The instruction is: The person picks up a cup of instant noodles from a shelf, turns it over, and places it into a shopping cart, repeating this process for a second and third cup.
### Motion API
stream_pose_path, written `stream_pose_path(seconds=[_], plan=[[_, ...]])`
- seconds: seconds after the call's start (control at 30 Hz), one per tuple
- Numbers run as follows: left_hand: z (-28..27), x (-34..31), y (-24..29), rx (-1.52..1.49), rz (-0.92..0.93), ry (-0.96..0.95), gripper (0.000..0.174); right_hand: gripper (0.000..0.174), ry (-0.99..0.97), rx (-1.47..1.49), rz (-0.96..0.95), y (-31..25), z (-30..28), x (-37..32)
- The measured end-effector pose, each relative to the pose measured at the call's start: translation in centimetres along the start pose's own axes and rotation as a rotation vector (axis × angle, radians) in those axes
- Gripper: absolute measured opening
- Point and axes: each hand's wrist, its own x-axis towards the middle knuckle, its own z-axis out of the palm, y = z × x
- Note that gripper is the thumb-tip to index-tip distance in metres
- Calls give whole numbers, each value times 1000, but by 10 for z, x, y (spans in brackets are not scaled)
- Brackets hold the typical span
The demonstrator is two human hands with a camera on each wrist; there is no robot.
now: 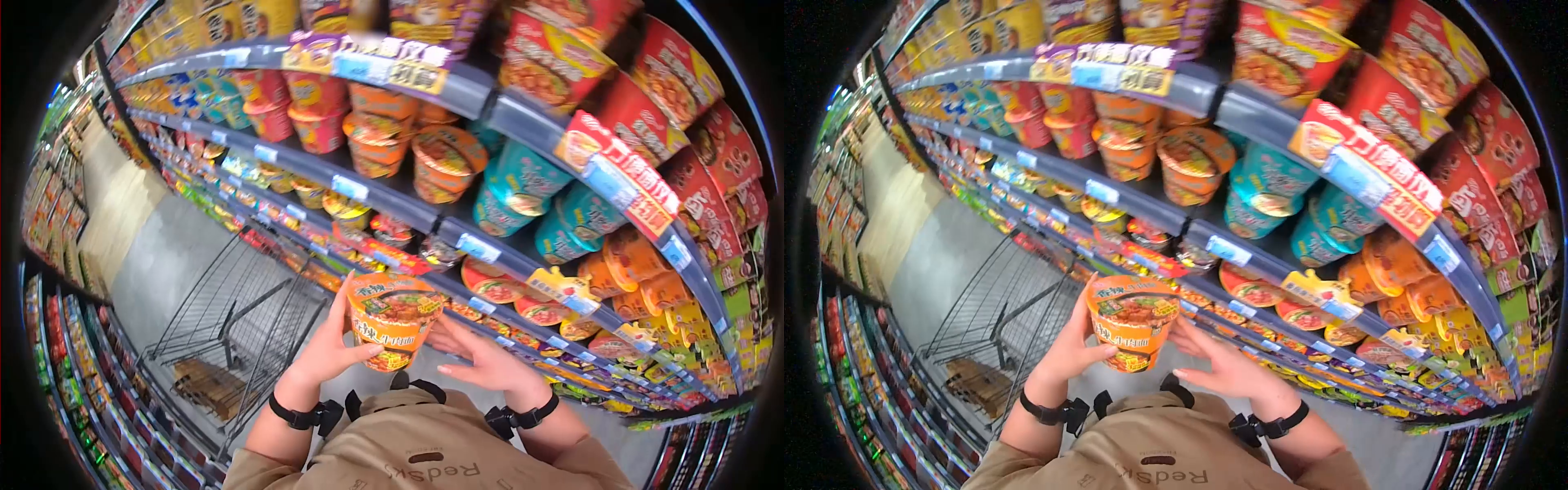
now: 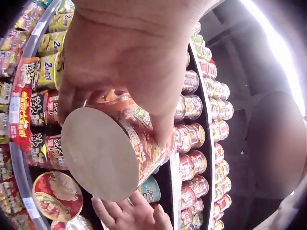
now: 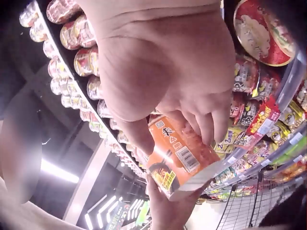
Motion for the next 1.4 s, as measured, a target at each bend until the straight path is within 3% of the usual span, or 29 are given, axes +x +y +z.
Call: stream_pose_path(seconds=[0.2,0.6,0.67,0.8,0.87,0.93,1.07,1.2,1.4], plan=[[48,39,19,111,39,8,126,94,50,199,-15,-10,-38,-30],[58,96,58,212,224,150,108,99,134,305,-296,-46,-61,-8],[52,108,70,564,395,197,103,101,125,315,-366,-50,-67,2],[40,130,83,682,476,213,94,102,142,181,-463,-65,-78,28],[31,144,79,650,492,207,91,103,166,180,-460,-71,-80,41],[23,157,75,358,345,223,90,104,213,157,-442,-76,-83,52],[9,186,73,248,333,178,86,104,274,168,-482,-77,-89,81],[-5,214,63,251,347,122,88,106,303,232,-506,-79,-99,103],[-9,248,56,264,343,33,76,105,444,274,-467,-83,-105,122]])
